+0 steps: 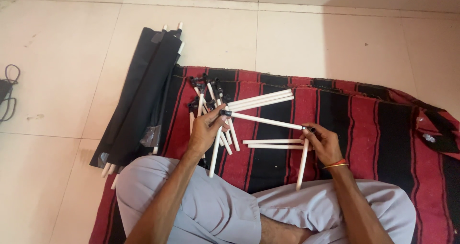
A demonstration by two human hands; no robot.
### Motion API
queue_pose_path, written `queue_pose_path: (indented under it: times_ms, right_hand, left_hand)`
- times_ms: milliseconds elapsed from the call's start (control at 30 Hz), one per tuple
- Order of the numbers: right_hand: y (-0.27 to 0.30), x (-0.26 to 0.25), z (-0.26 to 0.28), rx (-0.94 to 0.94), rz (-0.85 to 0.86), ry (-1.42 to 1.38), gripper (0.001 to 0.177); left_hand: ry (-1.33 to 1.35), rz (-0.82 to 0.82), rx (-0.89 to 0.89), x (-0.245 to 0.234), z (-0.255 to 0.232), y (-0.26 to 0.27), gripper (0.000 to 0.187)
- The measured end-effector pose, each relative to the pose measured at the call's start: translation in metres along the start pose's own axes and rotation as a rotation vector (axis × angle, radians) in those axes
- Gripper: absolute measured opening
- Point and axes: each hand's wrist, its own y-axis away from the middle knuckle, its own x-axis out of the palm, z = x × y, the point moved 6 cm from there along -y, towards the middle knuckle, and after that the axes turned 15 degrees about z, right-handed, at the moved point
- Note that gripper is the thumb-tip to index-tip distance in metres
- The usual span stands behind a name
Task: The person assembles a small folding stool or chair. They connect white plastic poles with black plastic joints to form a frame, then attach a black fabric seat to the frame.
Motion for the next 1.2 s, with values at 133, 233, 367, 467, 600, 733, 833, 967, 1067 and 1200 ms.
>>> queue_pose_path:
  times_ms: [133,233,367,467,600,733,833,967,1067,1200]
  right_hand:
    - [-0.002,0.000,-0.011,0.000,0.003,-0.048,0.033]
    - [-0.003,0.003,-0.013,-0.005,0.007,-0.081,0.032]
    - [0.000,0.005,-0.016,0.027,-0.043,-0.165,0.031]
    - [0.001,0.008,-0.014,-0.019,-0.056,-0.229,0.029]
    - [0.007,0.006,-0.019,-0.038,-0.150,-0.361,0.026]
    - [0.009,0.007,-0.028,-0.068,-0.198,-0.617,0.020]
    - [0.007,0.016,-0.035,-0.029,-0.186,-0.771,0.016]
    - [0.006,0.046,-0.038,-0.010,-0.166,-0.926,0.016]
    - [0.006,0.086,-0.032,0.001,-0.227,-1.123,0.019]
    - [-0.004,0.138,-0.002,-0.071,-0.320,-1.129,0.018]
  left_hand:
    - [-0.057,0.005,0.031,-0.001,0.005,-0.003,0.049]
    - [-0.058,-0.005,0.078,-0.003,0.005,-0.005,0.049]
    - [-0.027,-0.028,0.057,-0.001,0.004,-0.013,0.050]
    - [0.144,0.014,0.090,-0.001,-0.003,-0.019,0.055]
    - [0.386,-0.117,0.023,-0.028,-0.007,-0.014,0.071]
    - [0.609,-0.272,0.104,-0.042,-0.002,-0.005,0.072]
    - [0.475,-0.225,0.014,-0.027,0.007,-0.006,0.062]
    - [0.100,0.175,-0.065,0.027,0.010,-0.012,0.048]
    - [0.024,0.533,-0.168,0.068,0.015,-0.007,0.050]
    - [0.115,0.604,0.186,0.086,-0.012,-0.001,0.040]
